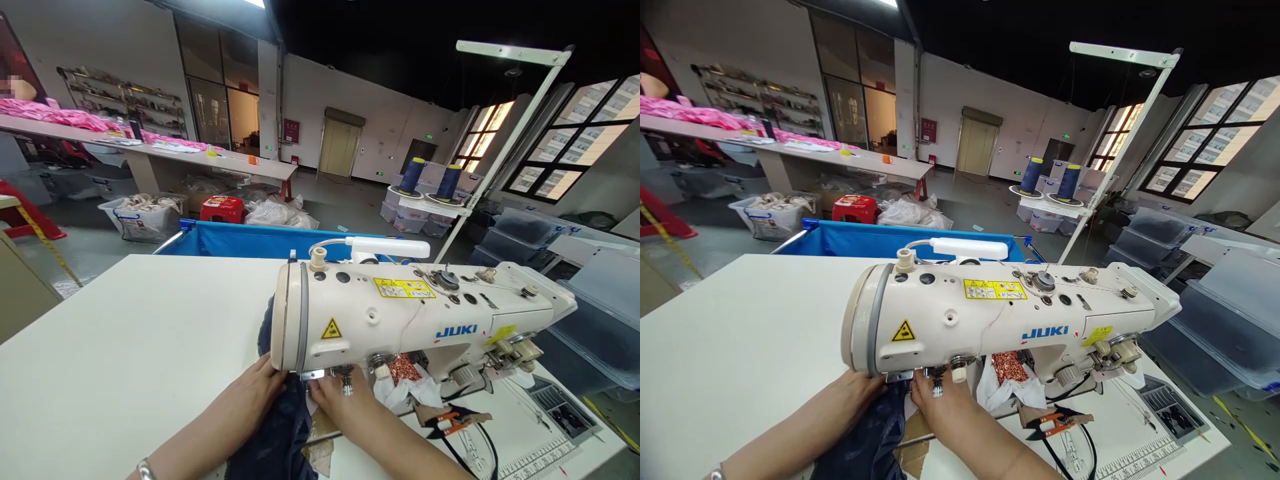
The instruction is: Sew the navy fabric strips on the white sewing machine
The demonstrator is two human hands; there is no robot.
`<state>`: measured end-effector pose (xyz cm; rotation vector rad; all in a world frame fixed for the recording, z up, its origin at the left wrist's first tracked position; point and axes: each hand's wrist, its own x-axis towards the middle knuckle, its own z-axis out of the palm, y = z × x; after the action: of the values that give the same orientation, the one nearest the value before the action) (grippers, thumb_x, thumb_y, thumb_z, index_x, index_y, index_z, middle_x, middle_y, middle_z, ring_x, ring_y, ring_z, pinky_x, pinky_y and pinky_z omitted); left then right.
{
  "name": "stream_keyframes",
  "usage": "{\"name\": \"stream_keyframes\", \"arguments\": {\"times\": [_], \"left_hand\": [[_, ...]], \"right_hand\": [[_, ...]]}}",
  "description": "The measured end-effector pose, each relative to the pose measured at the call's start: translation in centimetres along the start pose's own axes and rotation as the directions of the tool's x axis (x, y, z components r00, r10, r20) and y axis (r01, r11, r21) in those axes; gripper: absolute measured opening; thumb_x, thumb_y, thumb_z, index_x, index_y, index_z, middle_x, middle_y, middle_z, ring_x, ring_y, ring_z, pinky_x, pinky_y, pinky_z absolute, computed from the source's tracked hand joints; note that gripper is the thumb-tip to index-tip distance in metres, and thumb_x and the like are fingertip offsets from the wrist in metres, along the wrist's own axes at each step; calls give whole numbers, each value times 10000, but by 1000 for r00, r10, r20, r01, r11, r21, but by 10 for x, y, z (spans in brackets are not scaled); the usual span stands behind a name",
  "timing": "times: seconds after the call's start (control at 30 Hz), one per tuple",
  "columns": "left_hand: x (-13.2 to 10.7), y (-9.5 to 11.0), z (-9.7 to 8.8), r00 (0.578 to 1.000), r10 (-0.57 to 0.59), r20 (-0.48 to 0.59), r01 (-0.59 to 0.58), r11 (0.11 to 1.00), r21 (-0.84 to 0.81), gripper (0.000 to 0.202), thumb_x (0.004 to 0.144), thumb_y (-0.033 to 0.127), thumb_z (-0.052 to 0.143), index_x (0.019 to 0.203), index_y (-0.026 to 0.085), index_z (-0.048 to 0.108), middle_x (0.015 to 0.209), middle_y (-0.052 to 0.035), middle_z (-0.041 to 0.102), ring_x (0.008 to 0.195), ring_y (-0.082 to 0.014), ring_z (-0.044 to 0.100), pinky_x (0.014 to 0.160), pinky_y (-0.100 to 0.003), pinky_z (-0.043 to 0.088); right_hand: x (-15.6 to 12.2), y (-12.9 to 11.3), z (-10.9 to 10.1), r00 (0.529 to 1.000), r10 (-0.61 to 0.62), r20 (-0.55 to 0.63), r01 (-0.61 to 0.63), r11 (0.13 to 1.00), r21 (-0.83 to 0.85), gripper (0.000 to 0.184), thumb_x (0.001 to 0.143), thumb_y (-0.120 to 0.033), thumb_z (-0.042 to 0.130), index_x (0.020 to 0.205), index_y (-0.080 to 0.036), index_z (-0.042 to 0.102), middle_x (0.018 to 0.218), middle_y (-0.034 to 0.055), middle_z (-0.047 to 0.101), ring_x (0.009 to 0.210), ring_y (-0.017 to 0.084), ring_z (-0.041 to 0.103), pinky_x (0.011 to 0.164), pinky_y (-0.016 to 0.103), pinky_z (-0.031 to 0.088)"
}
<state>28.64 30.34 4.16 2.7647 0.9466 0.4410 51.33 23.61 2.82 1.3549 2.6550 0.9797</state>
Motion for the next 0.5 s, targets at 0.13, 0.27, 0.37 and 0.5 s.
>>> {"name": "stream_keyframes", "arguments": {"times": [0.13,0.27,0.37,0.5], "left_hand": [[1,1,-2,1000,9,-5,-9,1000,19,331,977,158,337,1066,205,653,1268,-115,623,1208,-269,585,1034,-429,510],[1,2,-1,1000,11,-3,-11,999,36,324,959,136,351,1001,200,666,1083,-113,668,1197,-272,584,1008,-402,516],[2,3,1,1000,-7,-2,7,1000,26,283,952,156,401,1015,209,672,1000,-98,677,1108,-271,616,950,-395,528],[2,2,5,999,-52,-1,51,994,101,258,956,154,430,956,214,681,1043,-105,674,1089,-294,610,906,-464,506]], "right_hand": [[-2,1,-5,1000,5,24,-4,999,-33,418,877,-219,604,1295,-220,585,1142,107,703,863,295,704,606,420,635],[-2,1,-5,999,6,40,-4,999,-51,400,907,-264,607,1303,-222,568,1159,124,698,904,312,708,573,402,638],[-1,1,-4,999,29,14,-28,999,-40,343,924,-278,596,1261,-215,595,1071,114,723,860,299,718,571,381,640],[1,-1,-5,997,61,36,-61,998,-9,316,920,-281,608,1234,-244,602,1051,94,726,868,294,714,556,361,626]]}}
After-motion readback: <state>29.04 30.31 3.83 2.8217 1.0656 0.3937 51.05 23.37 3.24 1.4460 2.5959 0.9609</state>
